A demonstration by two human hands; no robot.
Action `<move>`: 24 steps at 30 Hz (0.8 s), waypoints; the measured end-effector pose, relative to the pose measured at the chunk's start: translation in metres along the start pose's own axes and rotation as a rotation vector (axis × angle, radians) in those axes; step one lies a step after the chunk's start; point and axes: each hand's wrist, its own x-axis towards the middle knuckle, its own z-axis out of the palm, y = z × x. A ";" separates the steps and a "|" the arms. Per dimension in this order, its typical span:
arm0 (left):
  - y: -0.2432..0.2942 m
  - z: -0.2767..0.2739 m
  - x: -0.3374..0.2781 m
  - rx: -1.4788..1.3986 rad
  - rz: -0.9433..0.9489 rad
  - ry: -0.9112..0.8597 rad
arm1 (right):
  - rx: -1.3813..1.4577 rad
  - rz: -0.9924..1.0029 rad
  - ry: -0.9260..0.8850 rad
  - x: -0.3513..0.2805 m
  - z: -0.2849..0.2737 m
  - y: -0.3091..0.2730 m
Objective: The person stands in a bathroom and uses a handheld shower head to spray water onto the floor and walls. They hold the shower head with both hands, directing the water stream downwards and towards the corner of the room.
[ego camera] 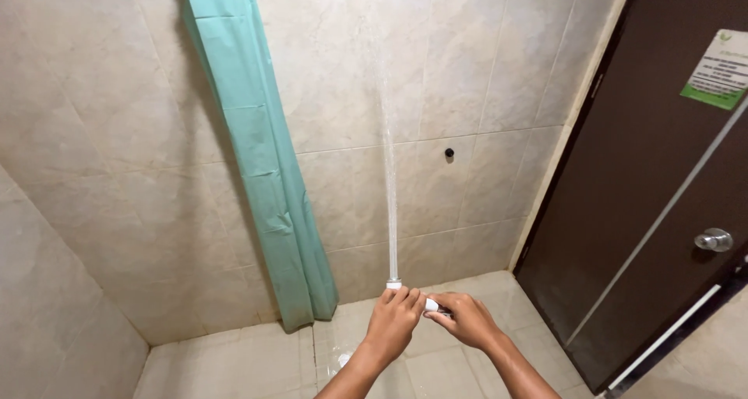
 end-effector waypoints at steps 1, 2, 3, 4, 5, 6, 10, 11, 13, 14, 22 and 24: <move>0.002 0.001 0.002 -0.004 0.002 0.000 | -0.001 0.004 0.002 -0.001 -0.002 0.002; 0.003 0.002 0.003 -0.004 0.006 -0.014 | 0.008 0.001 0.007 -0.003 -0.003 0.003; 0.005 0.003 0.005 -0.006 0.010 -0.027 | 0.016 -0.001 0.012 -0.005 -0.005 0.005; 0.007 0.003 0.007 -0.010 0.013 -0.027 | 0.016 0.004 0.013 -0.007 -0.008 0.006; 0.009 0.003 0.009 -0.011 0.011 -0.047 | 0.007 0.017 0.011 -0.008 -0.010 0.006; 0.010 0.002 0.011 -0.012 0.008 -0.066 | -0.001 0.031 0.008 -0.010 -0.012 0.006; 0.015 0.010 0.017 -0.036 0.034 -0.035 | 0.003 0.019 0.037 -0.014 -0.017 0.013; 0.016 0.011 0.018 -0.036 0.044 -0.015 | 0.006 0.030 0.032 -0.016 -0.019 0.013; 0.020 0.013 0.021 -0.037 0.058 0.004 | 0.010 0.043 0.029 -0.019 -0.023 0.016; 0.021 0.015 0.023 -0.045 0.055 0.000 | 0.009 0.047 0.034 -0.021 -0.023 0.018; 0.033 0.021 0.033 -0.090 0.077 -0.053 | 0.013 0.112 0.053 -0.034 -0.028 0.030; 0.036 0.020 0.036 -0.099 0.083 -0.051 | 0.017 0.119 0.055 -0.037 -0.031 0.031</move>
